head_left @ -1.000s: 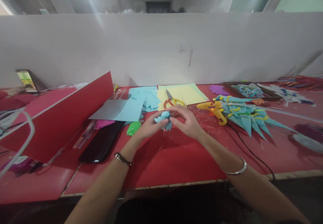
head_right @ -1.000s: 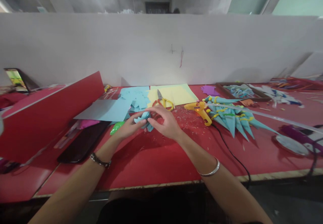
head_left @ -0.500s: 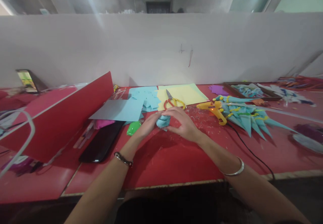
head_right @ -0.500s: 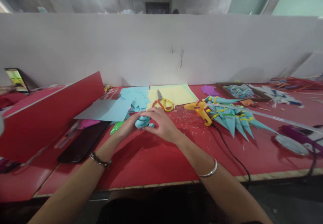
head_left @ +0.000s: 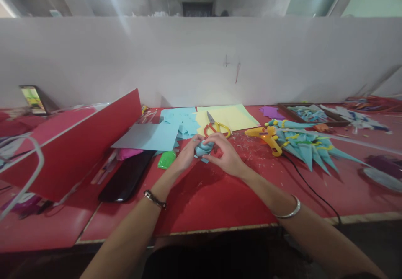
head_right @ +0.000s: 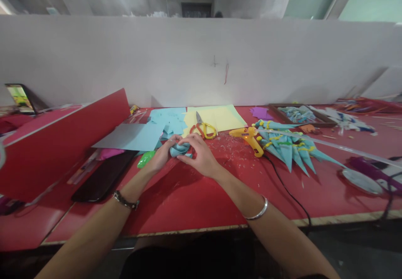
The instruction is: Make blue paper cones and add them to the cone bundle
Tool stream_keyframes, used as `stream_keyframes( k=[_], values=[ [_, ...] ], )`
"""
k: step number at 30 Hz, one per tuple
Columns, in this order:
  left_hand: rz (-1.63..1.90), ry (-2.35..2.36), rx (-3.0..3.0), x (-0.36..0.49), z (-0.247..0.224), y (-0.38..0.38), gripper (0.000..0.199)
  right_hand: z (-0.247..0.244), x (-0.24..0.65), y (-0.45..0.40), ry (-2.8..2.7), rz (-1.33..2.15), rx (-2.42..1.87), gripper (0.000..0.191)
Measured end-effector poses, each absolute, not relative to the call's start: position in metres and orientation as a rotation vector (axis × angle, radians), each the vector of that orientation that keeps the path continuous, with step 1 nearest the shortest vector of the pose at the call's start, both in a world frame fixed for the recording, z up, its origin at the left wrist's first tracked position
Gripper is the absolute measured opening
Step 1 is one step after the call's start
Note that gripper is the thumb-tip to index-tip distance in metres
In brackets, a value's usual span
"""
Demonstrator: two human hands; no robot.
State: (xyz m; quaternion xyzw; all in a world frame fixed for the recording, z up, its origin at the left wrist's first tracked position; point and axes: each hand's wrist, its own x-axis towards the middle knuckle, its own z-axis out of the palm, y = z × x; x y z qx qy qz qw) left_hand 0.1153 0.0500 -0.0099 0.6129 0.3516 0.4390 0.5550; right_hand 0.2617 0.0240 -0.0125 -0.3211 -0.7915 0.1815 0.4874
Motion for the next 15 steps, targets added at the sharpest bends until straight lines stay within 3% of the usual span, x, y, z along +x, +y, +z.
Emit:
stream_keyframes(
  k=[7, 15],
  values=[
    [1.012, 0.896, 1.604, 0.114, -0.004, 0.044, 0.016, -0.015, 0.259, 0.023, -1.807, 0.649, -0.766, 0.016],
    [1.030, 0.932, 1.710, 0.113, 0.002, 0.037, 0.023, -0.015, 0.262, 0.026, -1.901, 0.421, -0.800, 0.010]
  ],
)
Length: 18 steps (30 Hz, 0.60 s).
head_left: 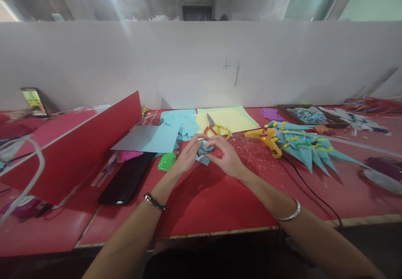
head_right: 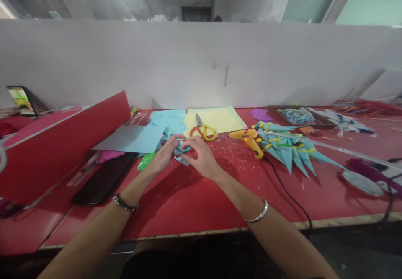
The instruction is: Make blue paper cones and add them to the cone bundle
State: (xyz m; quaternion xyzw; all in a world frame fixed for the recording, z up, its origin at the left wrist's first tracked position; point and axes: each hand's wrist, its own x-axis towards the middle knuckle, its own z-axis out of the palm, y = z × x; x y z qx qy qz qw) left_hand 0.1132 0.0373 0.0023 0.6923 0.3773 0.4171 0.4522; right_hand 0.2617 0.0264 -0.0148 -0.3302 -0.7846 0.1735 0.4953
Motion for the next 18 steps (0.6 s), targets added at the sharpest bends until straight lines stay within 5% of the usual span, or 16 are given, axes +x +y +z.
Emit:
stream_keyframes(
  k=[11, 18],
  values=[
    [0.976, 0.880, 1.617, 0.117, -0.008, 0.040, 0.043, -0.016, 0.260, 0.023, -1.973, 0.323, -0.805, 0.008],
    [1.023, 0.873, 1.833, 0.116, -0.007, 0.037, 0.029, -0.015, 0.259, 0.023, -1.983, 0.365, -0.796, 0.011]
  ],
)
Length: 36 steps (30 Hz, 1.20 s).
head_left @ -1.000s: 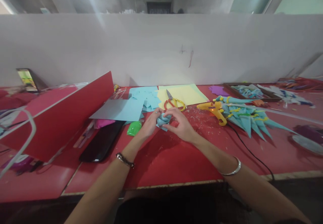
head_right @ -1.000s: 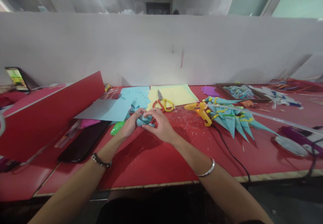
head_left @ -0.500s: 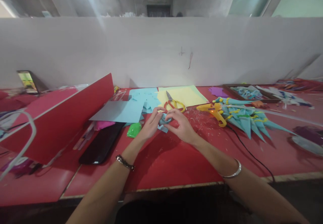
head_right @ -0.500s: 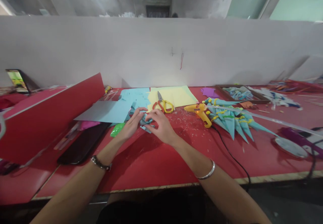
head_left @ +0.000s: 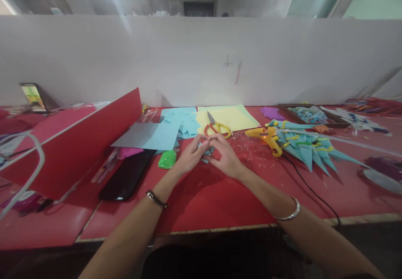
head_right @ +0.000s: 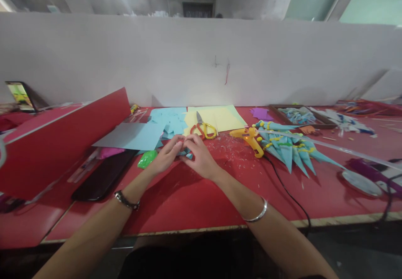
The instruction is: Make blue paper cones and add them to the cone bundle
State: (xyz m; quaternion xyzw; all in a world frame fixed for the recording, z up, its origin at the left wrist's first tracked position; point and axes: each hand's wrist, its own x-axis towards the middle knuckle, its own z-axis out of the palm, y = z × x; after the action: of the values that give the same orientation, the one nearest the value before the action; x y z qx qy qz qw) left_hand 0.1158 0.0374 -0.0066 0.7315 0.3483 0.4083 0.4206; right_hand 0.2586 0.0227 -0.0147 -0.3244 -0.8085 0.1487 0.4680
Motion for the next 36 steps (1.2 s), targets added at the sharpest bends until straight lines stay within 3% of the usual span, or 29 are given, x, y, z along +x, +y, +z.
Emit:
stream_keyframes(
  k=[13, 17, 20, 24, 36],
  values=[
    [1.169, 0.968, 1.931, 0.120, -0.010, 0.040, 0.022, -0.016, 0.258, 0.022, -1.813, 0.614, -0.803, 0.021],
    [1.186, 0.965, 1.931, 0.121, -0.010, 0.039, 0.021, -0.015, 0.258, 0.022, -1.816, 0.571, -0.830, 0.034],
    [1.192, 0.969, 1.903, 0.122, -0.011, 0.039, 0.021, -0.014, 0.259, 0.022, -1.840, 0.427, -0.813, 0.031],
    [1.197, 0.953, 1.863, 0.124, -0.014, 0.039, 0.027, -0.015, 0.260, 0.022, -1.856, 0.253, -0.821, 0.028],
    [1.123, 1.074, 1.522, 0.129, -0.011, 0.035, 0.046, -0.016, 0.259, 0.023, -1.931, 0.249, -0.814, 0.029]
  ],
)
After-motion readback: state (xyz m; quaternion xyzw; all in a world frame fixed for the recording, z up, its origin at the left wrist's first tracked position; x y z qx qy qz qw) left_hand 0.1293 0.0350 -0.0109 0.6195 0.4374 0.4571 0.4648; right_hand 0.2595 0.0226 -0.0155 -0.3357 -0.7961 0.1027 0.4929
